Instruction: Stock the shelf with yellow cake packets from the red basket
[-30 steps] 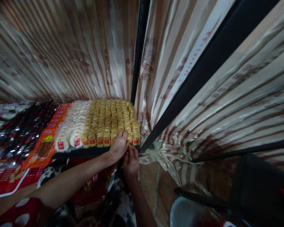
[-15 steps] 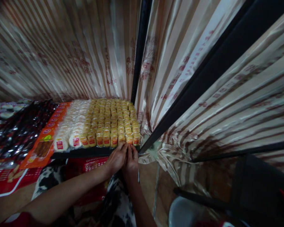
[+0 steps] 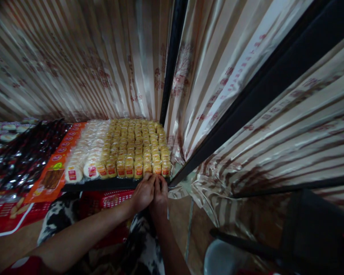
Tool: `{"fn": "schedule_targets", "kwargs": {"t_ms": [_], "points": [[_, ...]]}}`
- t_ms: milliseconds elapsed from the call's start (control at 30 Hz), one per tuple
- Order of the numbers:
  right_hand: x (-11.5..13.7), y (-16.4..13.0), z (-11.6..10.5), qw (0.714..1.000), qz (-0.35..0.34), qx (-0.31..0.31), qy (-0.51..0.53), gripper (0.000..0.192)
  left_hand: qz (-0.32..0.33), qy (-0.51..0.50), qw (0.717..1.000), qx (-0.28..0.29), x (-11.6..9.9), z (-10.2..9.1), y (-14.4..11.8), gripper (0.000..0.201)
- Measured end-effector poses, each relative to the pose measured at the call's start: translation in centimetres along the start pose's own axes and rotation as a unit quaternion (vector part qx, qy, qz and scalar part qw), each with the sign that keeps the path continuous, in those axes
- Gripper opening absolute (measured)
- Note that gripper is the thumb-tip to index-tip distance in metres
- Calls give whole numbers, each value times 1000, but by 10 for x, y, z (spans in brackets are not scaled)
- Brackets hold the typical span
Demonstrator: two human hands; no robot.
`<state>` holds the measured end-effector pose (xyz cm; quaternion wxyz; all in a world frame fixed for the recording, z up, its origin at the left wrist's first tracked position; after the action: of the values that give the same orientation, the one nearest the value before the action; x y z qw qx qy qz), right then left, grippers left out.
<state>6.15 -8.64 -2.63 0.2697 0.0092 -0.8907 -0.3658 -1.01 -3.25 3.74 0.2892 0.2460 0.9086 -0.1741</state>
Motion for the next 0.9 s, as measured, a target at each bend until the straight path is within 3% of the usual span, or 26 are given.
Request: {"fn": "schedule_targets", "kwargs": {"t_ms": [200,400,667,900], "points": [[2,2,-1,1000,19,-13,-6,46,24,-12,999,-27,5,2,-2,47],[-1,2,2,1000,9,-7,-12,45,18,-11,999,-29,3,4,-2,44],[1,4,4,997,-49,20,-60,42,27,5,999,-28,-3,-1,-3,45],[11,-14,2,996,86,-8,-8,45,24,-40,999,-22,14,5,-12,46]]}}
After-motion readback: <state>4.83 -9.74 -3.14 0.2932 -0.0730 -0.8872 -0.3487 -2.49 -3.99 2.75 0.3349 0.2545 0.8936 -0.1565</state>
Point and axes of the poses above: each hand's wrist, its own y-axis towards the middle knuckle, its own z-axis out of the palm, x = y × z, the point moved 1 cm from there along y, towards the middle knuckle, and after that the axes turned 11 degrees about -z, right-handed, at the moved point
